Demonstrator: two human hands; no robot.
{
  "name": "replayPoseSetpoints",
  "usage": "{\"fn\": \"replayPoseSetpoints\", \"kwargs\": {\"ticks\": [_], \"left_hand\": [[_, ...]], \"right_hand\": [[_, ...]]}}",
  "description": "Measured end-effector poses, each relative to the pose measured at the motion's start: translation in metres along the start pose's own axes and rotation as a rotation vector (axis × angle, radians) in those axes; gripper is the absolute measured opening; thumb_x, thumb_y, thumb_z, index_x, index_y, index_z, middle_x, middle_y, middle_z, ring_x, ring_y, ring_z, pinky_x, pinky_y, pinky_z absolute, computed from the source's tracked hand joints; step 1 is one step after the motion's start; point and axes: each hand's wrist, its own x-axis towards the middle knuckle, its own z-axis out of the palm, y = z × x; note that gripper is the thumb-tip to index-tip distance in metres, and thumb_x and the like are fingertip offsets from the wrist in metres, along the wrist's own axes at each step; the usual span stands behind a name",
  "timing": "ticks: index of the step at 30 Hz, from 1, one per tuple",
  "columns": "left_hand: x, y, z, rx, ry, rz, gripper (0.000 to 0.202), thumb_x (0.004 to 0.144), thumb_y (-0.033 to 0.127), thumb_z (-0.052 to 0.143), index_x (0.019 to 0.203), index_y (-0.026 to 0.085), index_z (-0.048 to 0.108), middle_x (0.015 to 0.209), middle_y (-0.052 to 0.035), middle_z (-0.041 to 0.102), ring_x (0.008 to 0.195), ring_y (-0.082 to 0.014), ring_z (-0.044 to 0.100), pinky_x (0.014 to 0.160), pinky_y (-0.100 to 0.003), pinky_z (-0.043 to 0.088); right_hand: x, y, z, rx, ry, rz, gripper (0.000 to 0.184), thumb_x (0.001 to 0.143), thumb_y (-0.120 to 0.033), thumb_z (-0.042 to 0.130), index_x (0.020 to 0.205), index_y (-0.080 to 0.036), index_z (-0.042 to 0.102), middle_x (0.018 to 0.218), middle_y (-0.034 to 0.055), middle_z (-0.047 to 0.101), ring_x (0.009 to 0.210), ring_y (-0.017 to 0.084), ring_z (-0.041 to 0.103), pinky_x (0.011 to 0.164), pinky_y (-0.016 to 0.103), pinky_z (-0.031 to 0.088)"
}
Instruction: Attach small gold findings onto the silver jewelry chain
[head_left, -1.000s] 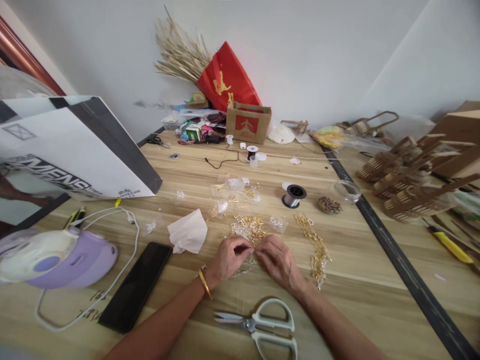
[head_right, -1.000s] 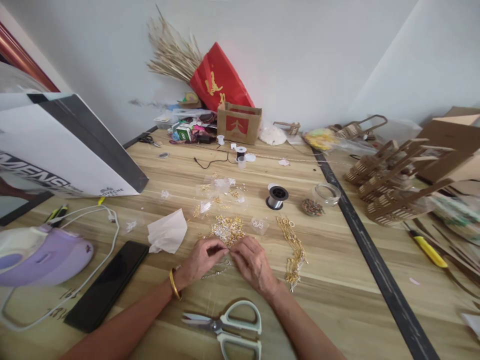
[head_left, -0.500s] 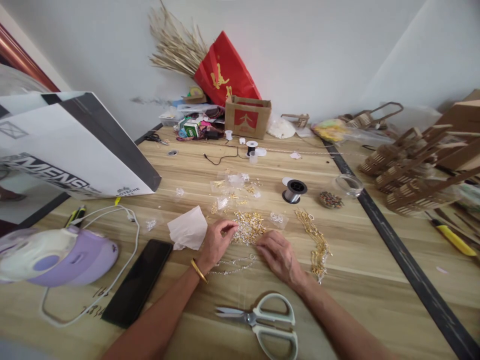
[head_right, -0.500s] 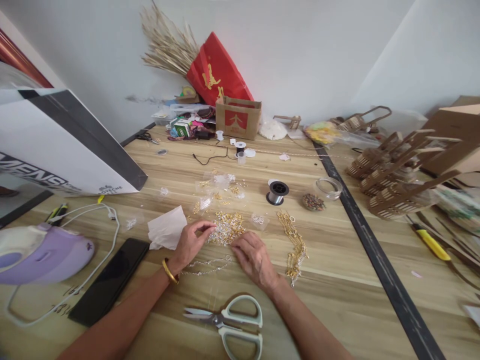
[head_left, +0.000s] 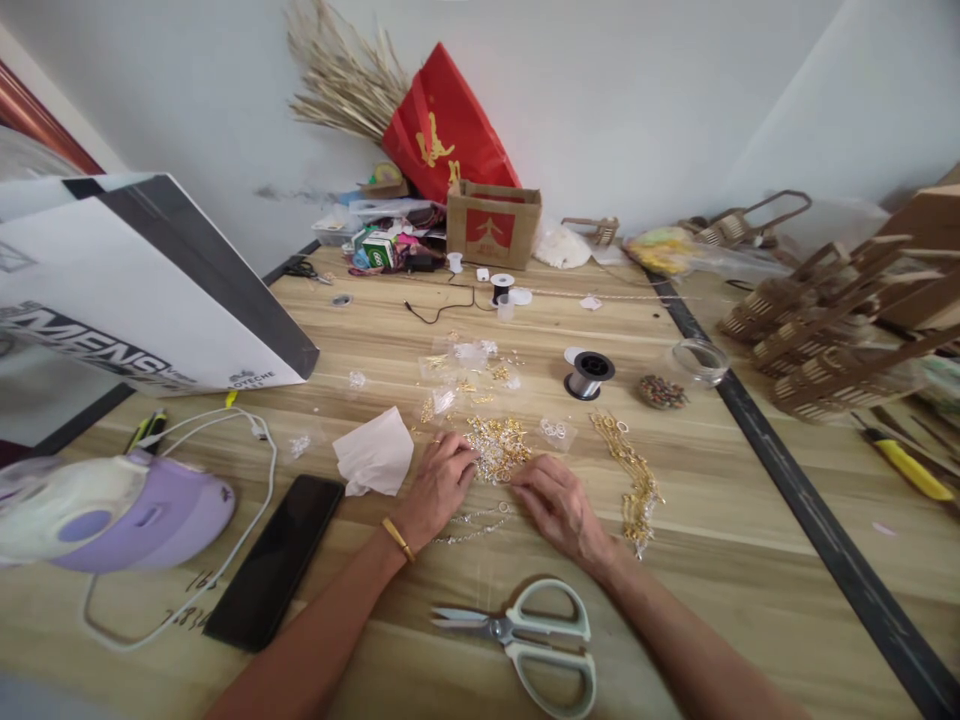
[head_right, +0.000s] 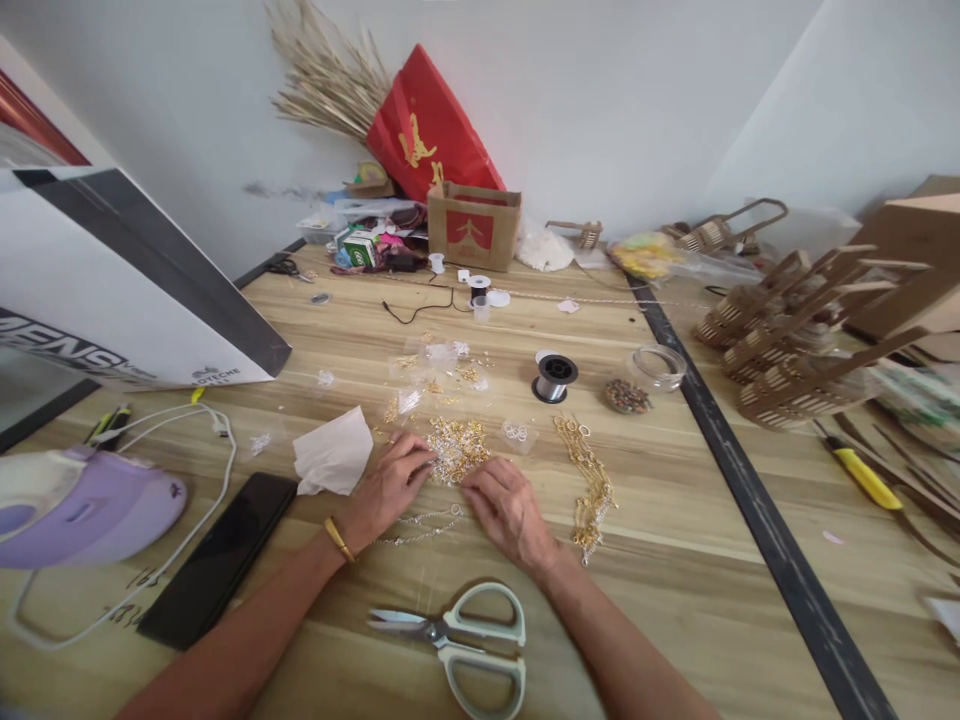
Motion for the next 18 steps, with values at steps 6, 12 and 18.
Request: {"fn": "replayPoseSetpoints", "kwargs": {"ticks": [6, 12, 18], "left_hand": [[0.0, -0.008, 0.004, 0.056, 0.066, -0.006, 0.009, 0.085, 0.016, 0.059, 0.082, 0.019, 0.067, 0.087, -0.0036, 0.063, 0.09, -0.021, 0.053, 0.086, -0.039, 0.044], [0.0, -0.012, 0.005, 0.1, 0.077, -0.031, 0.014, 0.084, 0.015, 0.06, 0.093, 0.021, 0.068, 0.092, -0.0038, 0.062, 0.092, -0.021, 0.053, 0.087, -0.04, 0.043], [0.0, -0.01, 0.004, 0.124, 0.055, -0.019, 0.01, 0.084, 0.016, 0.059, 0.085, 0.02, 0.068, 0.089, -0.0039, 0.061, 0.09, -0.0214, 0.052, 0.085, -0.039, 0.043]], "right_hand": [[0.0, 0.0, 0.0, -0.007, -0.006, 0.002, 0.012, 0.093, -0.017, 0.05, 0.092, -0.02, 0.061, 0.084, 0.0062, 0.063, 0.079, 0.018, 0.058, 0.071, 0.033, 0.05], [0.0, 0.0, 0.0, -0.002, -0.002, 0.002, 0.012, 0.093, -0.018, 0.05, 0.092, -0.02, 0.061, 0.083, 0.0057, 0.063, 0.079, 0.018, 0.058, 0.071, 0.032, 0.05], [0.0, 0.0, 0.0, 0.006, 0.0, -0.002, 0.012, 0.093, -0.017, 0.05, 0.092, -0.02, 0.061, 0.084, 0.0062, 0.063, 0.079, 0.018, 0.058, 0.07, 0.032, 0.05]]}}
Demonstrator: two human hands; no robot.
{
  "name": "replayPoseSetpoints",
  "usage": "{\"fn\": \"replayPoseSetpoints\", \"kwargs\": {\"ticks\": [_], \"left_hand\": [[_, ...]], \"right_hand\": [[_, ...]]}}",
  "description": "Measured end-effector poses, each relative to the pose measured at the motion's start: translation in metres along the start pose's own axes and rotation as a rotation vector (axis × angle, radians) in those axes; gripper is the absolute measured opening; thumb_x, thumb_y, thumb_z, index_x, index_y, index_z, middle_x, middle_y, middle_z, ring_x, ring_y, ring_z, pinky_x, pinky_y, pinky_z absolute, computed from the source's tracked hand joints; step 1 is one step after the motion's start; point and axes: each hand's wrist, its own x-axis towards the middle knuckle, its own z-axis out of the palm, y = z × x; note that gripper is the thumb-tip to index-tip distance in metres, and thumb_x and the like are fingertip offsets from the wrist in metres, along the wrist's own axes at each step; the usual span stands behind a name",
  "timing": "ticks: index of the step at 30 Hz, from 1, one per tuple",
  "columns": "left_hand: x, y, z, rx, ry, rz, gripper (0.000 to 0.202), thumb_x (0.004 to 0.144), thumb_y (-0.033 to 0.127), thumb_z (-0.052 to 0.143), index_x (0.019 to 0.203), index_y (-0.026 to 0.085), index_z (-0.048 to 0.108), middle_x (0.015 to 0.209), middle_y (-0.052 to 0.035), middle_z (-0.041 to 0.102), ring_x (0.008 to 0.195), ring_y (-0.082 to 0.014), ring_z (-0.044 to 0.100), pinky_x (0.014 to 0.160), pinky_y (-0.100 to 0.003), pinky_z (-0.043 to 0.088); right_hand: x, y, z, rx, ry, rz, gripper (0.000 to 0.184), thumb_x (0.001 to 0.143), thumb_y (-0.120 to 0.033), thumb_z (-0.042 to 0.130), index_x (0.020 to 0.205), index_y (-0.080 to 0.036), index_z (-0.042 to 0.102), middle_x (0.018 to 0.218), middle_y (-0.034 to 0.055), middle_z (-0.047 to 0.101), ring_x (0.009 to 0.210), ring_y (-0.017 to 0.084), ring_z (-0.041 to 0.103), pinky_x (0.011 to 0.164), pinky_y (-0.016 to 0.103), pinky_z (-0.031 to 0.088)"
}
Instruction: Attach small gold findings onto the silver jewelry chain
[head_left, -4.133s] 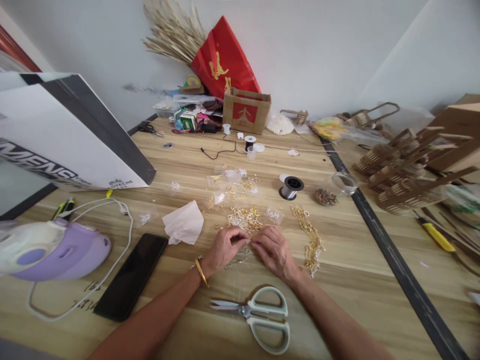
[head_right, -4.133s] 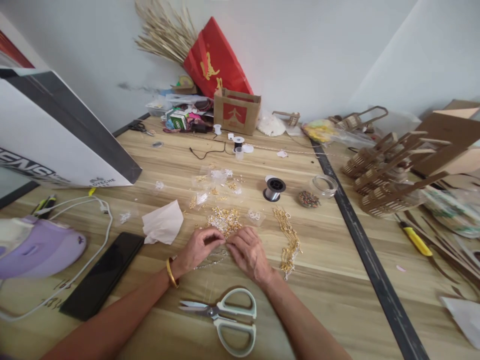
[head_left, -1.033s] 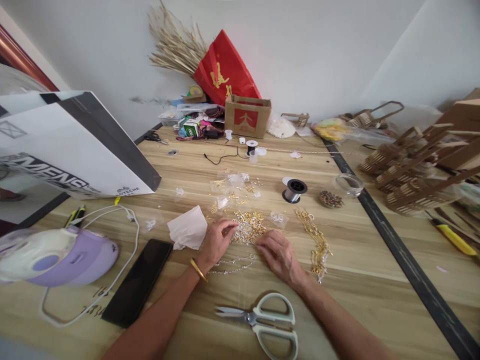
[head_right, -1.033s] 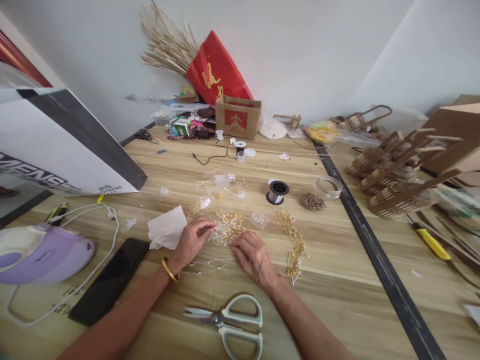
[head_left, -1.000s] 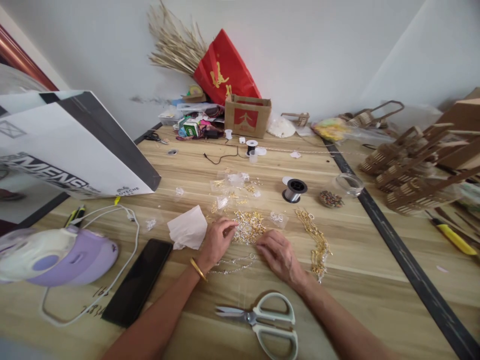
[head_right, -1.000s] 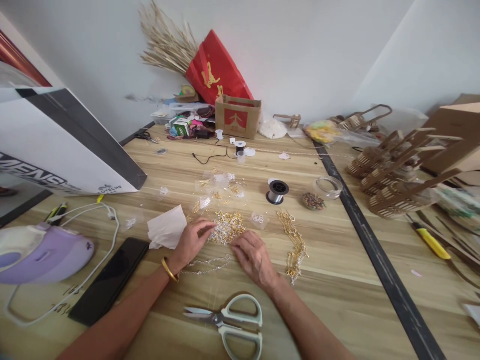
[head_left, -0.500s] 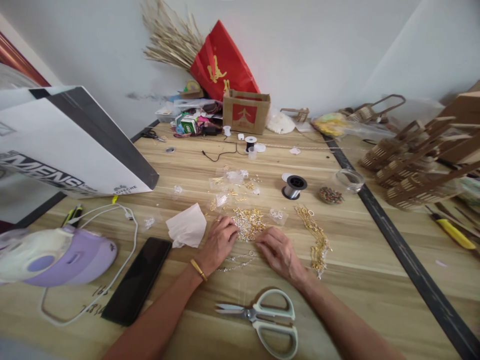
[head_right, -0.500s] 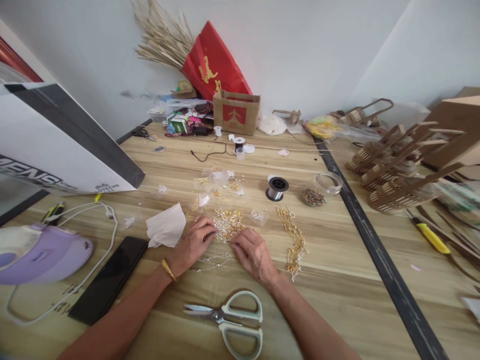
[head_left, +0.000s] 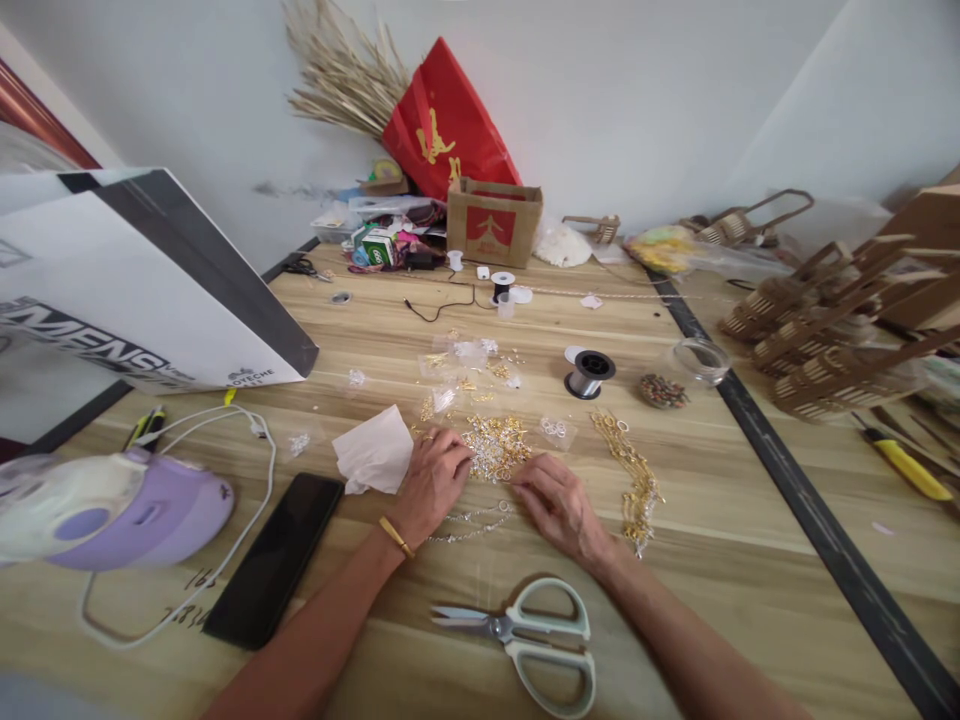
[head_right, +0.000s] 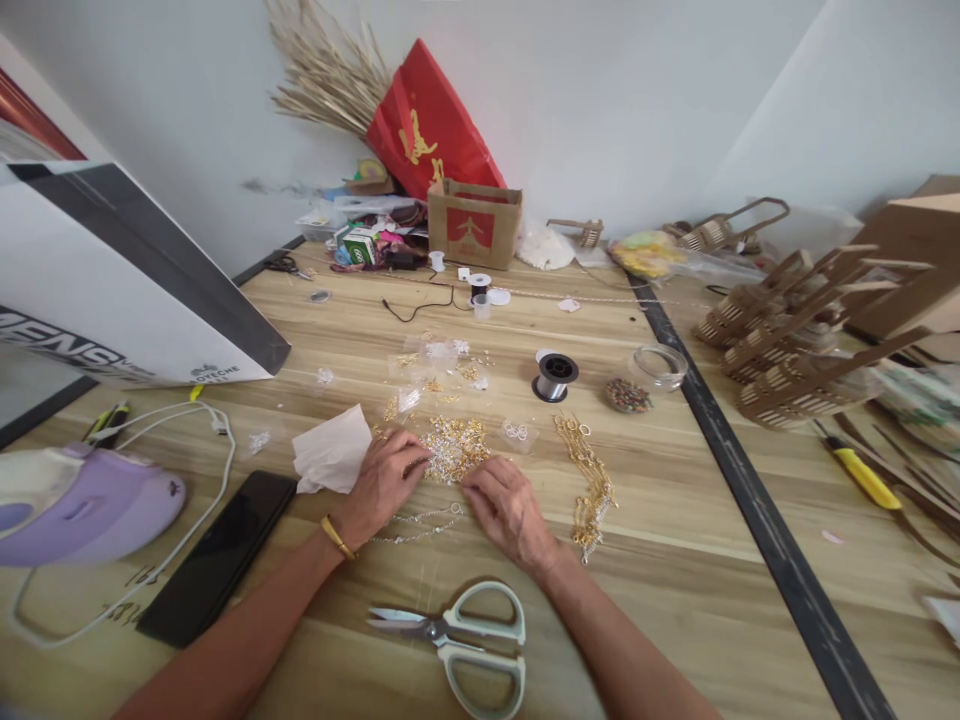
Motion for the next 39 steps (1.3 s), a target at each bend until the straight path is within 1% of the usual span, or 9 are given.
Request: {"fn": "replayPoseSetpoints", "kwargs": {"ticks": [4, 11, 17, 23, 27, 29, 32, 39], "left_hand": [[0.0004, -0.0035, 0.0018, -0.007, 0.042, -0.017, 0.009, 0.083, 0.015, 0.061, 0.079, 0.021, 0.066, 0.085, -0.0031, 0.063, 0.088, -0.0214, 0.053, 0.085, -0.04, 0.042], [0.0025, -0.0027, -0.0019, -0.019, 0.062, -0.045, 0.012, 0.084, 0.013, 0.058, 0.077, 0.019, 0.065, 0.083, -0.0033, 0.064, 0.086, -0.0209, 0.054, 0.088, -0.041, 0.042], [0.0038, -0.0034, -0.0022, -0.086, 0.063, -0.064, 0.009, 0.084, 0.016, 0.06, 0.077, 0.018, 0.064, 0.082, -0.0034, 0.066, 0.086, -0.021, 0.054, 0.085, -0.039, 0.042], [0.0046, -0.0042, -0.0035, -0.109, 0.052, -0.043, 0.012, 0.086, 0.021, 0.059, 0.076, 0.019, 0.066, 0.081, -0.0033, 0.066, 0.088, -0.0217, 0.053, 0.088, -0.041, 0.04], [0.005, -0.0038, -0.0043, -0.116, 0.056, -0.055, 0.014, 0.085, 0.019, 0.059, 0.075, 0.02, 0.068, 0.081, -0.0036, 0.066, 0.09, -0.0222, 0.052, 0.088, -0.042, 0.04], [0.0051, -0.0045, -0.0033, -0.111, 0.068, -0.054, 0.013, 0.085, 0.017, 0.059, 0.077, 0.021, 0.069, 0.081, -0.0034, 0.065, 0.089, -0.0219, 0.052, 0.088, -0.042, 0.04], [0.0047, -0.0061, -0.0012, -0.103, 0.081, -0.053, 0.015, 0.085, 0.015, 0.058, 0.085, 0.021, 0.071, 0.084, -0.0039, 0.065, 0.089, -0.0218, 0.052, 0.088, -0.041, 0.041], [0.002, -0.0072, 0.0011, -0.084, 0.048, -0.018, 0.03, 0.085, 0.006, 0.05, 0.097, 0.024, 0.072, 0.089, -0.0055, 0.061, 0.091, -0.0219, 0.05, 0.086, -0.04, 0.043]], "right_hand": [[0.0, -0.0002, 0.0001, 0.001, 0.0, 0.007, 0.013, 0.093, -0.018, 0.048, 0.092, -0.02, 0.061, 0.083, 0.0062, 0.063, 0.078, 0.018, 0.058, 0.07, 0.032, 0.05], [-0.0015, 0.0027, 0.0016, 0.001, -0.003, -0.001, 0.011, 0.092, -0.016, 0.05, 0.092, -0.02, 0.06, 0.084, 0.0062, 0.063, 0.079, 0.018, 0.057, 0.07, 0.032, 0.05], [-0.0004, 0.0007, 0.0002, -0.01, 0.0, -0.005, 0.012, 0.092, -0.016, 0.05, 0.092, -0.02, 0.061, 0.084, 0.0061, 0.063, 0.079, 0.018, 0.058, 0.07, 0.032, 0.05], [0.0, -0.0005, -0.0008, 0.0, -0.007, 0.004, 0.012, 0.093, -0.016, 0.049, 0.093, -0.02, 0.061, 0.084, 0.0064, 0.063, 0.079, 0.018, 0.058, 0.07, 0.032, 0.05], [-0.0002, -0.0003, -0.0007, -0.005, -0.009, 0.009, 0.013, 0.093, -0.018, 0.048, 0.092, -0.02, 0.061, 0.083, 0.0063, 0.064, 0.078, 0.018, 0.058, 0.069, 0.032, 0.05], [-0.0001, -0.0001, -0.0006, -0.007, -0.013, 0.009, 0.013, 0.093, -0.018, 0.048, 0.092, -0.02, 0.061, 0.083, 0.0062, 0.064, 0.078, 0.018, 0.058, 0.069, 0.032, 0.05], [-0.0002, 0.0, -0.0004, -0.008, -0.013, 0.013, 0.013, 0.093, -0.018, 0.048, 0.092, -0.02, 0.061, 0.083, 0.0062, 0.064, 0.078, 0.018, 0.058, 0.069, 0.032, 0.05], [-0.0014, 0.0016, 0.0009, 0.002, -0.011, 0.01, 0.012, 0.092, -0.017, 0.05, 0.093, -0.02, 0.061, 0.084, 0.0066, 0.064, 0.079, 0.018, 0.058, 0.07, 0.033, 0.05]]}}
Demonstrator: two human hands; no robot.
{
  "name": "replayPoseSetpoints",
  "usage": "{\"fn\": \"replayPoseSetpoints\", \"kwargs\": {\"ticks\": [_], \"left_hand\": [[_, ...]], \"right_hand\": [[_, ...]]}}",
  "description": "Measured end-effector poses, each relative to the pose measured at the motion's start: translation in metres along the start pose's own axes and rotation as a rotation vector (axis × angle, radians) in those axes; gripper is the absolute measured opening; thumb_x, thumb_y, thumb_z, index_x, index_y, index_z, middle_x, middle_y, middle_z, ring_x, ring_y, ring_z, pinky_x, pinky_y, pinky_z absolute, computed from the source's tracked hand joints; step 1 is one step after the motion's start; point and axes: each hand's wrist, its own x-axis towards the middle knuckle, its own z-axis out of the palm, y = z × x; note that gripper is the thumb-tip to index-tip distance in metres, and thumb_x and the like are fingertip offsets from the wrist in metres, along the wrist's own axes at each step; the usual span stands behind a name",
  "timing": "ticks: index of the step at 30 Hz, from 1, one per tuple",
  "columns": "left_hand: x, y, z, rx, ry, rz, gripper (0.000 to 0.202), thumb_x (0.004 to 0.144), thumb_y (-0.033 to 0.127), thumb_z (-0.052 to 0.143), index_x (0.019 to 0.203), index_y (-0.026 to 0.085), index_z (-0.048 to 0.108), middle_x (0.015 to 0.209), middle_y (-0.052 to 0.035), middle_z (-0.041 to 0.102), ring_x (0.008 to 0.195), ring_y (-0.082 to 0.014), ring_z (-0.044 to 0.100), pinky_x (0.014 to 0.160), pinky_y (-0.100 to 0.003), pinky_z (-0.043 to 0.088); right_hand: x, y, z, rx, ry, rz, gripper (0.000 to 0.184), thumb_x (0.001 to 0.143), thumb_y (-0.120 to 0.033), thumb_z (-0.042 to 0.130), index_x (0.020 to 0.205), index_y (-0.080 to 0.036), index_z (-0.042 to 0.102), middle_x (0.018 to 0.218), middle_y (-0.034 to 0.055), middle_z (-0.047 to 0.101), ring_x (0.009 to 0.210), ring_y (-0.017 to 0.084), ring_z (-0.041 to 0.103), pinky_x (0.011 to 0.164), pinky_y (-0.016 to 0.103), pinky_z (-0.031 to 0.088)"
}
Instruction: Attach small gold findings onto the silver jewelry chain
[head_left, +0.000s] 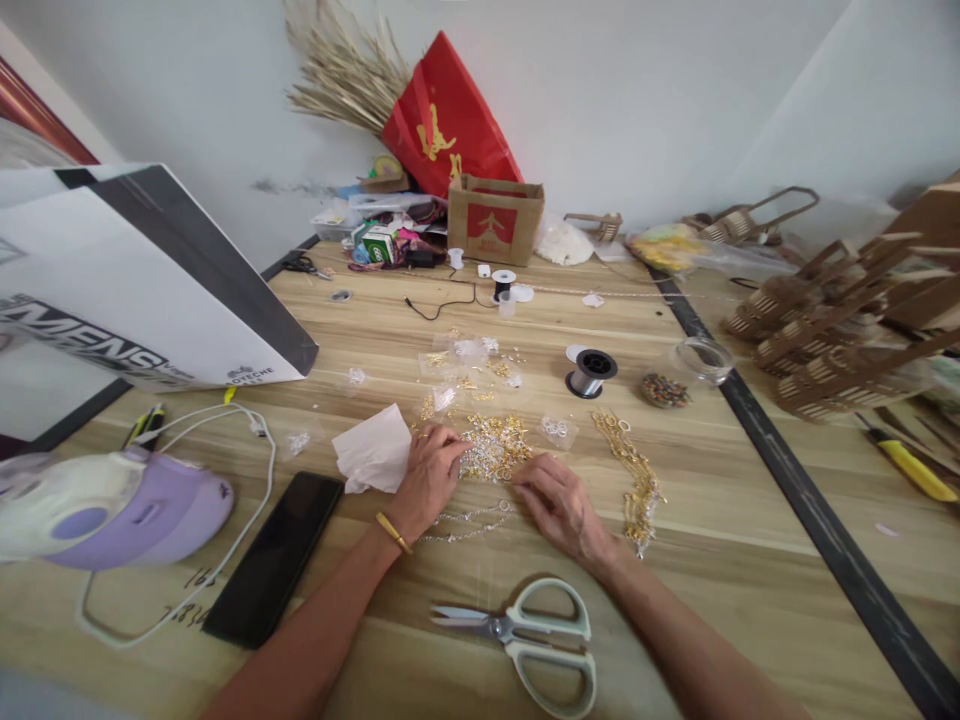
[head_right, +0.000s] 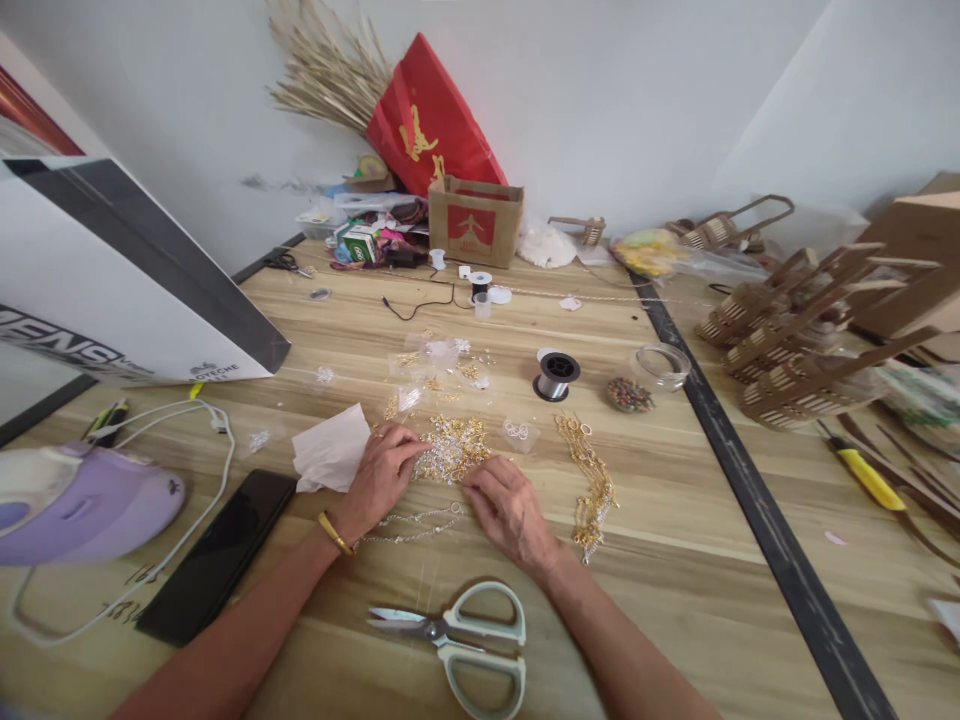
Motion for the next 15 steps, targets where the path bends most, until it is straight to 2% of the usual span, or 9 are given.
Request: {"fn": "replayPoseSetpoints", "kwargs": {"ticks": [4, 8, 15], "left_hand": [[0.0002, -0.0003, -0.0002, -0.031, 0.004, 0.004, 0.035, 0.082, 0.001, 0.049, 0.094, 0.024, 0.073, 0.088, -0.0049, 0.061, 0.091, -0.0215, 0.051, 0.086, -0.04, 0.043], [0.0014, -0.0005, -0.0015, -0.059, 0.016, 0.0, 0.032, 0.083, 0.002, 0.05, 0.087, 0.023, 0.073, 0.084, -0.0044, 0.062, 0.09, -0.0216, 0.052, 0.087, -0.041, 0.043], [0.0008, -0.0031, 0.0007, -0.037, 0.029, -0.006, 0.033, 0.084, 0.003, 0.05, 0.098, 0.024, 0.071, 0.086, -0.0044, 0.062, 0.09, -0.0215, 0.051, 0.087, -0.041, 0.043]], "right_hand": [[0.0001, 0.0001, -0.0002, 0.0, 0.0, 0.003, 0.013, 0.093, -0.017, 0.049, 0.093, -0.02, 0.061, 0.084, 0.0063, 0.064, 0.079, 0.018, 0.059, 0.07, 0.033, 0.051], [0.0011, -0.0011, -0.0009, 0.0, -0.005, 0.001, 0.013, 0.093, -0.017, 0.049, 0.094, -0.02, 0.061, 0.084, 0.0066, 0.064, 0.08, 0.019, 0.059, 0.071, 0.033, 0.051], [0.0005, -0.0002, -0.0003, -0.002, -0.01, 0.0, 0.011, 0.092, -0.016, 0.05, 0.093, -0.02, 0.06, 0.084, 0.0065, 0.063, 0.08, 0.019, 0.058, 0.07, 0.034, 0.051]]}}
